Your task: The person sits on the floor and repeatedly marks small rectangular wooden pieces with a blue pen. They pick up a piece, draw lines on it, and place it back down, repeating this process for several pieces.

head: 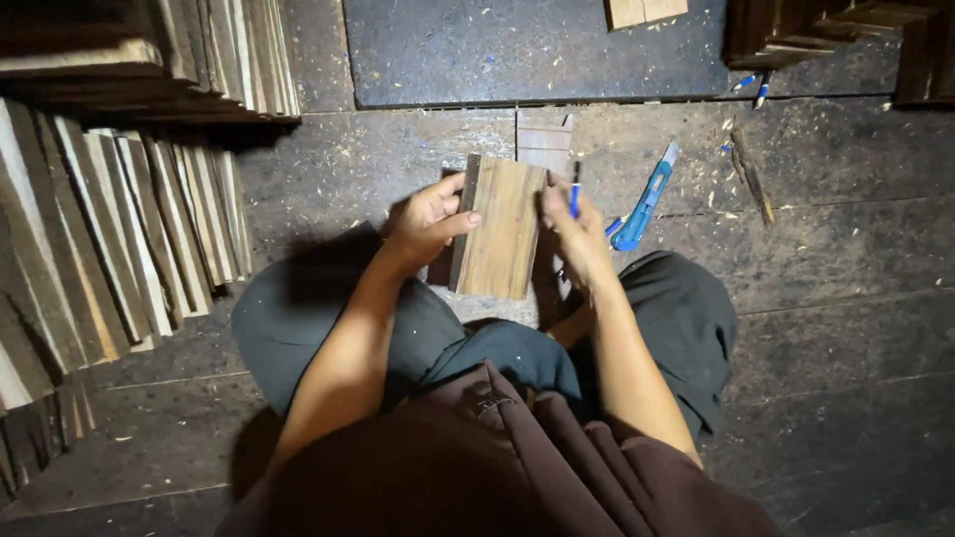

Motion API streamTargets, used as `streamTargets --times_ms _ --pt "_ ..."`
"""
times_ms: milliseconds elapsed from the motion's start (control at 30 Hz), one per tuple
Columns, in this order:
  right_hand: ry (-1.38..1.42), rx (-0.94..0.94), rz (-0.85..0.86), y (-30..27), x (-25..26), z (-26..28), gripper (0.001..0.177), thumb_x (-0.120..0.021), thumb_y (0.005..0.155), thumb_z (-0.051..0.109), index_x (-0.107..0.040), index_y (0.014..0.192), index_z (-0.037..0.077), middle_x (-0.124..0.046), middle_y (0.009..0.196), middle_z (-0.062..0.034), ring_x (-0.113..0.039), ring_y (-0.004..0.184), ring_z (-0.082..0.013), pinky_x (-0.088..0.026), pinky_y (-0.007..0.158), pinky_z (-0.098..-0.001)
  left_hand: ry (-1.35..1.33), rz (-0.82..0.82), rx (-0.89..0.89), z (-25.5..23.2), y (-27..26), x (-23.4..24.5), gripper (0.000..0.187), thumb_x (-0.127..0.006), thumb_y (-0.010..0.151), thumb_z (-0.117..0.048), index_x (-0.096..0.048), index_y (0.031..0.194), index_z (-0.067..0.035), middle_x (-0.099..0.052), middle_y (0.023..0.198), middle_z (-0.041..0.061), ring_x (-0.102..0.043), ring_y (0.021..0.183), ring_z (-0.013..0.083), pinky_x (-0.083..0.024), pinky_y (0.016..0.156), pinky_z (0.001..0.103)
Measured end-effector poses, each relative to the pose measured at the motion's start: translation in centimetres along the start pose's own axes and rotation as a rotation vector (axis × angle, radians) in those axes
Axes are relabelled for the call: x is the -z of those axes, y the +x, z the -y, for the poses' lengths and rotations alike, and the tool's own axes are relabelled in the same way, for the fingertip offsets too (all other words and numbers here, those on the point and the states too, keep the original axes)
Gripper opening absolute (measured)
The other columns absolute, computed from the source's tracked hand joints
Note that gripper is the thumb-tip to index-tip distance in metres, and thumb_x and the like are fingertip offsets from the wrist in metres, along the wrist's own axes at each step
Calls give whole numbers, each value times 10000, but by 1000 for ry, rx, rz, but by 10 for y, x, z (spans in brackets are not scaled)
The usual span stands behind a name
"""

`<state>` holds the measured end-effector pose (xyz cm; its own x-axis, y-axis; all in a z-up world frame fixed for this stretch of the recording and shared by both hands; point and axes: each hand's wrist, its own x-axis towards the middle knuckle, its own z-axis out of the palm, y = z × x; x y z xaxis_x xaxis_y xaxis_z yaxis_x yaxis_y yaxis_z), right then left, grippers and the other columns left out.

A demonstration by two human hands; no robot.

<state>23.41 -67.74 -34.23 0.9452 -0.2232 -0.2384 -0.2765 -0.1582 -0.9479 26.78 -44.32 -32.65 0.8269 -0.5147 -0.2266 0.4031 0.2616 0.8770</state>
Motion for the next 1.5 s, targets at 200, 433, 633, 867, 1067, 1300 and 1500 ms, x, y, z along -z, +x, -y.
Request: streamTargets --times_ms 200,433,633,867,1067,1300,1500 --pt "148 78 188 4 -7 7 1002 -936 805 106 -304 1580 48 -518 1457 -267 -559 1282 -352 -519 1052 -483 13 -10 -17 6 -4 4 689 -793 898 -236 -505 1507 -90 -688 828 30 -597 676 52 -489 514 179" --pt "-382 285 -290 28 -7 -13 77 -736 949 187 -792 972 140 -753 791 -102 -700 733 -266 -530 701 -363 85 114 -27 7 -10 -1 666 -796 889 -221 -535 1490 -98 -703 899 51 -655 883 111 -576 835 309" --pt "-59 120 102 16 5 -16 295 -885 866 236 -722 1051 76 -668 856 -57 -613 826 -124 -532 730 -264 107 21 -230 19 2 13 603 -730 968 -165 -481 1509 -73 -732 990 108 -657 912 118 -578 869 329" --pt "-162 632 -14 10 -14 22 322 -977 754 114 -806 1027 114 -669 982 -119 -609 842 -223 -486 792 -331 689 -414 -649 18 -2 17 227 -789 900 -120 -744 1119 -161 -780 941 11 -767 911 242 -594 835 371" --pt "-437 773 78 13 -29 -55 116 -824 878 121 -817 975 184 -659 1023 -108 -670 820 -330 -540 757 -423 1118 -583 -422 34 -17 41 266 -721 858 -27 -694 1019 -237 -675 1096 -64 -740 872 251 -622 772 467" --pt "-602 611 44 -12 -35 -41 329 -766 837 42 -763 1069 276 -653 1148 -47 -719 881 -351 -573 750 -458 1196 -557 -314 81 -7 54 291 -576 909 -50 -608 1109 -258 -699 878 -32 -754 776 256 -619 694 444" --pt "-222 341 -1 -5 -35 -53 295 -645 929 1 -673 1204 104 -611 1187 -192 -669 1098 -417 -525 953 -491 967 -465 -42 93 -7 58 526 -486 914 -160 -471 1440 -168 -761 851 106 -736 905 405 -533 939 561"
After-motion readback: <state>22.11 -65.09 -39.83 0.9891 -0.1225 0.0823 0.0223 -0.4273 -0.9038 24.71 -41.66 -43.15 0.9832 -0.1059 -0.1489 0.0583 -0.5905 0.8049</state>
